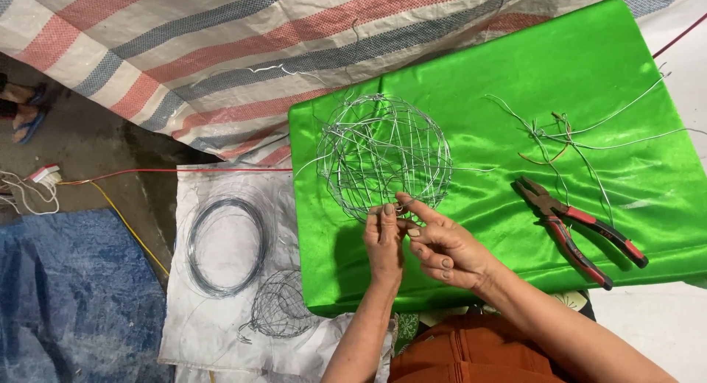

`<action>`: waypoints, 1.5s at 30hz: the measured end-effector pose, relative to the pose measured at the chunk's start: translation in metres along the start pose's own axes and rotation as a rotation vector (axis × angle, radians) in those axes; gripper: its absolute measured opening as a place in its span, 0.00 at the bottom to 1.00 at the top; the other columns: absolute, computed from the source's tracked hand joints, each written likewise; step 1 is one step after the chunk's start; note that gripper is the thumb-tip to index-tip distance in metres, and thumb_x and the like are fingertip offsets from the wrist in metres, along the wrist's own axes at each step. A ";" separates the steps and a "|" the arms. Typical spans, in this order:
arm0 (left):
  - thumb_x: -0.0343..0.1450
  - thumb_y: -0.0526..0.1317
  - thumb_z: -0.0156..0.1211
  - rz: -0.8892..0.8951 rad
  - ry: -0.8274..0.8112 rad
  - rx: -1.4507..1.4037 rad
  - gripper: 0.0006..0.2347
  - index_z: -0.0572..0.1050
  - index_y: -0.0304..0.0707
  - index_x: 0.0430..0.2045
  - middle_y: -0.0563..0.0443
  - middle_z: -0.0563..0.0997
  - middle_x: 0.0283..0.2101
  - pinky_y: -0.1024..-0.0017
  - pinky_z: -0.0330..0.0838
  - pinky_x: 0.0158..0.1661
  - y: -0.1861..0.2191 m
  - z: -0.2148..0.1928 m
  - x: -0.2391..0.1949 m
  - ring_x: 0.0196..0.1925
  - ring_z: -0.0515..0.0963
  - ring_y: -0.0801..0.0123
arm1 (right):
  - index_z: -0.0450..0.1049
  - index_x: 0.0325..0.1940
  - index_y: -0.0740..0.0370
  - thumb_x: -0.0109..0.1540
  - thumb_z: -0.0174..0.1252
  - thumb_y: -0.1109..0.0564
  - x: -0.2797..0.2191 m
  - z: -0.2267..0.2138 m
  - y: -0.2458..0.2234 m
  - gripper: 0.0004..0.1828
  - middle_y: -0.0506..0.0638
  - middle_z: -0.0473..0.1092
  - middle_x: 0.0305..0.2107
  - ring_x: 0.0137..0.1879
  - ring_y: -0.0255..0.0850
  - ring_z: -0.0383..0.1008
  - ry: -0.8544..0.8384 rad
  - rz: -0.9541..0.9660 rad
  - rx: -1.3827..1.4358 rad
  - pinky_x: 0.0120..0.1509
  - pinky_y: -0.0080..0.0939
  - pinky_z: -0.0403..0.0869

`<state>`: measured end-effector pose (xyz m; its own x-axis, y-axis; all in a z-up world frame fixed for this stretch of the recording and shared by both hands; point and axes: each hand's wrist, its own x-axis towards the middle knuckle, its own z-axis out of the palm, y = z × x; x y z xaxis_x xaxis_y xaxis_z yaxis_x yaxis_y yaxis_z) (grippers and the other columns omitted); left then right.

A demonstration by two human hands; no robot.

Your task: The person is manually weaving and bending metal wires to create a decorative or functional wire cage structure on a green surface.

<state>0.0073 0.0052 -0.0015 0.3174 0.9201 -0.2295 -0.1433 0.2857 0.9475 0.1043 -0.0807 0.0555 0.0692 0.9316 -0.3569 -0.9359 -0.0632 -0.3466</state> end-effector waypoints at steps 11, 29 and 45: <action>0.77 0.43 0.60 0.041 0.036 0.023 0.09 0.77 0.40 0.29 0.53 0.81 0.26 0.81 0.71 0.29 0.027 0.010 -0.008 0.25 0.75 0.80 | 0.70 0.68 0.49 0.63 0.56 0.63 0.020 0.005 0.007 0.27 0.55 0.68 0.16 0.08 0.30 0.56 0.107 -0.086 -0.048 0.08 0.32 0.62; 0.76 0.35 0.56 0.915 -0.344 0.865 0.13 0.76 0.36 0.55 0.41 0.83 0.45 0.59 0.79 0.47 0.114 0.010 0.017 0.46 0.85 0.53 | 0.78 0.51 0.65 0.61 0.68 0.60 0.040 0.004 0.007 0.15 0.55 0.73 0.22 0.17 0.31 0.63 0.367 -0.302 -0.185 0.18 0.33 0.66; 0.75 0.45 0.61 1.160 -0.513 0.925 0.05 0.81 0.51 0.36 0.58 0.81 0.34 0.68 0.79 0.42 0.114 0.023 0.029 0.37 0.85 0.63 | 0.75 0.27 0.67 0.57 0.68 0.68 0.062 -0.014 0.034 0.08 0.52 0.67 0.16 0.15 0.36 0.65 0.372 -0.568 -0.285 0.15 0.34 0.66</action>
<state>0.0221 0.0579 0.1048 0.7461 0.2720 0.6077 0.0153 -0.9195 0.3928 0.0810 -0.0303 0.0098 0.6771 0.6682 -0.3084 -0.5979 0.2552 -0.7598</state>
